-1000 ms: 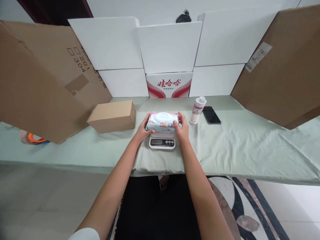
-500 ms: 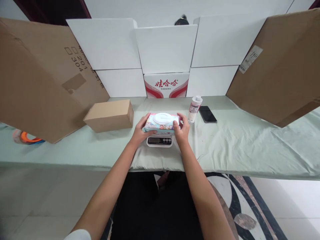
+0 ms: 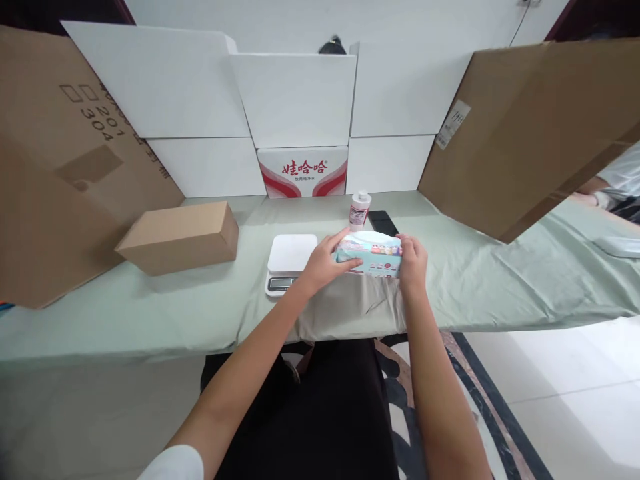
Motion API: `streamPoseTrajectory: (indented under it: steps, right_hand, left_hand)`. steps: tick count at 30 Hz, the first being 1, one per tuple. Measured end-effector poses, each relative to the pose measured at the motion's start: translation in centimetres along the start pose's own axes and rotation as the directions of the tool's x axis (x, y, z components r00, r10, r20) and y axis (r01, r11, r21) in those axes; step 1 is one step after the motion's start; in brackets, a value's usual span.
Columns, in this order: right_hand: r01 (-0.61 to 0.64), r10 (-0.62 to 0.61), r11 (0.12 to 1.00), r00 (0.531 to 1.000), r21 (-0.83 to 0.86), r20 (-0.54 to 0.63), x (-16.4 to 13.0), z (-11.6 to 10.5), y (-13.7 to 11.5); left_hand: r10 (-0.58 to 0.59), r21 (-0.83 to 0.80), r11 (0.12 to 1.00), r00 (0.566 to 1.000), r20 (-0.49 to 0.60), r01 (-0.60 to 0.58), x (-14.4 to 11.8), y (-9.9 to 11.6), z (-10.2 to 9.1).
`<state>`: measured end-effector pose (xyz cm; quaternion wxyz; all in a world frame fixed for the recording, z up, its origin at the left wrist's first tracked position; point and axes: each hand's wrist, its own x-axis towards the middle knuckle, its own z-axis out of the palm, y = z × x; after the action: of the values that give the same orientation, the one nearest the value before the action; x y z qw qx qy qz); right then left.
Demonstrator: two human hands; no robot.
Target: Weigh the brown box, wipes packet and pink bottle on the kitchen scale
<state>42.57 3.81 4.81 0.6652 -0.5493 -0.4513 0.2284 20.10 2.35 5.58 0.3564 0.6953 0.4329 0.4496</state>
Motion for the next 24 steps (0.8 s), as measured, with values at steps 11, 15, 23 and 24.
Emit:
streamPoseTrajectory:
  steps: [11,15,23,24]
  right_hand:
    - [0.095,-0.090,0.983,0.995,-0.157,0.036,2.4,-7.2,5.5]
    - [0.234,-0.267,0.914,0.962,-0.331,-0.058,1.4,-6.5,3.4]
    - [0.380,-0.398,0.917,0.888,0.122,0.229,-9.4,5.5,-7.7]
    - [0.305,-0.369,0.923,0.875,0.236,0.314,-11.2,8.4,-8.5]
  left_hand:
    - [-0.006,0.052,0.999,0.974,0.228,-0.006,1.6,-1.6,7.4]
    - [0.194,0.067,0.978,0.978,0.073,-0.199,-1.1,-0.9,1.7]
    - [0.397,0.393,0.916,0.318,-0.861,-0.081,-9.8,-8.3,-25.6]
    - [0.315,0.308,0.949,0.215,-0.924,-0.065,-10.5,-9.8,-28.0]
